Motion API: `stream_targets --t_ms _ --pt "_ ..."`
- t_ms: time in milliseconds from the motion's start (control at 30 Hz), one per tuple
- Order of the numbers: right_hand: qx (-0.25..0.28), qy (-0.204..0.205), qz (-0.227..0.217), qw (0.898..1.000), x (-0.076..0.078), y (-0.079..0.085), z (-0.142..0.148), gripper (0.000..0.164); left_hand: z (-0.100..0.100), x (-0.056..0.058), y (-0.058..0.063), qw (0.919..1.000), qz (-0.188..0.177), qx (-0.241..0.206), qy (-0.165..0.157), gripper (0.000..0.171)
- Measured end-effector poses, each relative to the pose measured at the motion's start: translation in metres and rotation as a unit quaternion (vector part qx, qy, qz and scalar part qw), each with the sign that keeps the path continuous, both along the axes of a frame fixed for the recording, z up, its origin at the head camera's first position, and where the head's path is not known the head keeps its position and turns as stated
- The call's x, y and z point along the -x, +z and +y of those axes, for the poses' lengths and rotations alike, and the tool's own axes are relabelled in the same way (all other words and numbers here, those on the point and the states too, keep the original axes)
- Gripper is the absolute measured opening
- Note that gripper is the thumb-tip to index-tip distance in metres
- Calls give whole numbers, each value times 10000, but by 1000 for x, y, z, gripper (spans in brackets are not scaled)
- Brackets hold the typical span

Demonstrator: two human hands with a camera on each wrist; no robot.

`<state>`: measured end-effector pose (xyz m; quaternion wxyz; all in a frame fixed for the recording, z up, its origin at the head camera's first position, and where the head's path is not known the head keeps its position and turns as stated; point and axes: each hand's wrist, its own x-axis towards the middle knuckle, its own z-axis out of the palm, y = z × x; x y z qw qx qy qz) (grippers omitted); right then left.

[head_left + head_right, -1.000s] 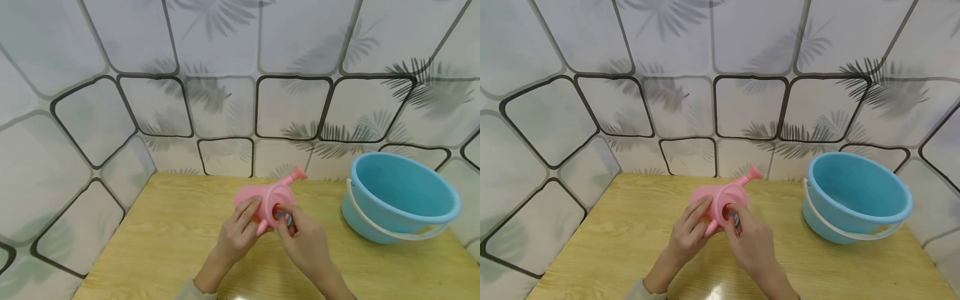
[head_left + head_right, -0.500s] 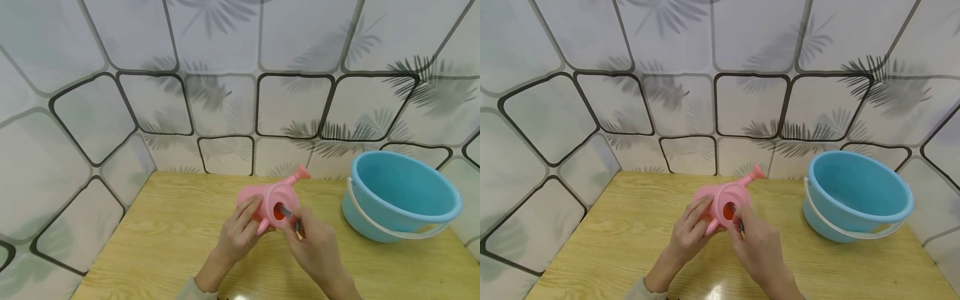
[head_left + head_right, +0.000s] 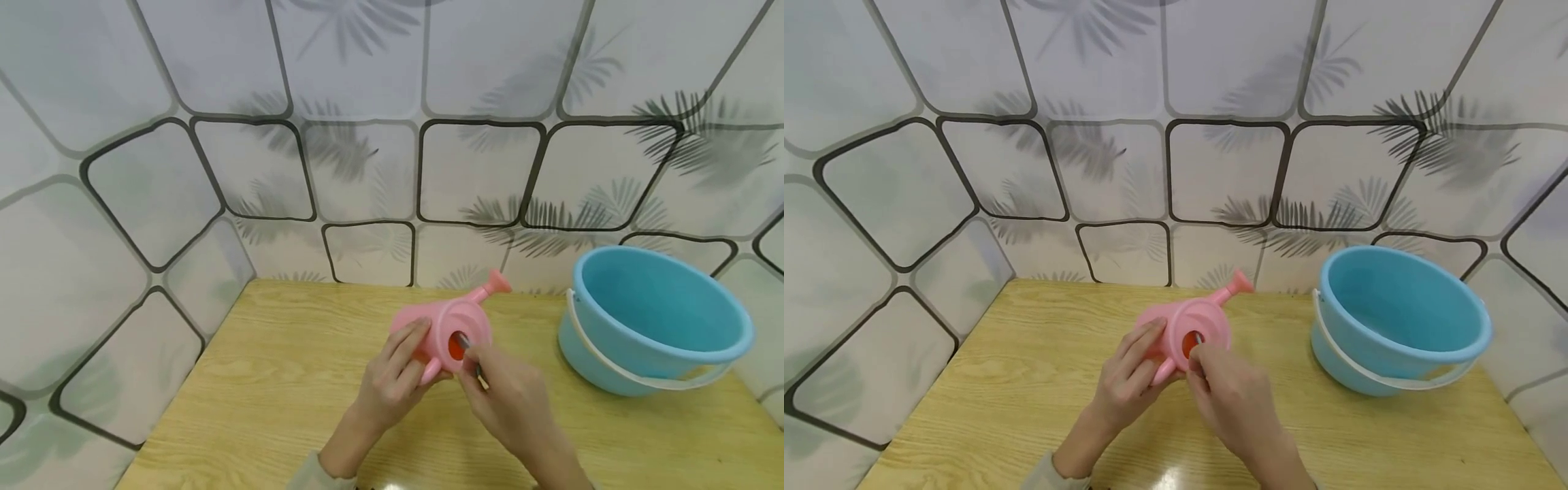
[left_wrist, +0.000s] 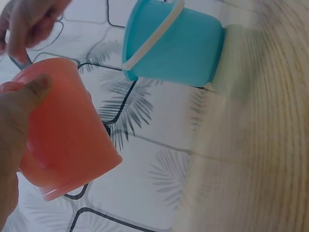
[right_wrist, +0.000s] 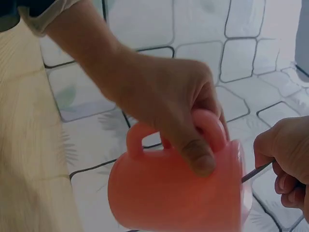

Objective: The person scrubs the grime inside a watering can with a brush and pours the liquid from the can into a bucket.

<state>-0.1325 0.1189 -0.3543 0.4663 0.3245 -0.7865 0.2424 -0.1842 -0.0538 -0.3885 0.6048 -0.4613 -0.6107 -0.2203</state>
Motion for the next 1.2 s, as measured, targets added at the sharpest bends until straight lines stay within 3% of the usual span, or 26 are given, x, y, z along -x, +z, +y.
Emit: stream_targets --t_ms 133,267,467,633,700,800,967,1100,1200 --pt "-94 -8 -187 9998 2 1 1 28 0 1 1 10000 30 -3 -2 46" --pt "-33 -18 16 10000 -3 3 1 29 0 0 1 10000 44 -10 18 46" --pt "-199 -99 -503 9985 1 0 0 27 0 1 0 10000 42 -34 -6 46" --pt "150 125 -535 9984 -7 2 0 23 -1 0 -2 10000 48 -45 -63 46" --pt "183 70 -577 9981 -7 0 -1 13 0 0 -1 9999 119 -23 -75 46" --pt "210 -37 -702 9973 -5 -2 -3 13 1 0 0 9997 207 -12 -88 47" --pt "529 2 -475 9975 -11 -1 -7 22 1 -1 1 9997 221 -86 -96 46" --pt "696 -363 -610 9950 -8 -1 -8 6 -1 -1 4 9997 235 -103 -42 46" --pt "743 -919 -885 9890 -7 -2 -5 27 -2 -1 5 9996 248 -107 -29 46"
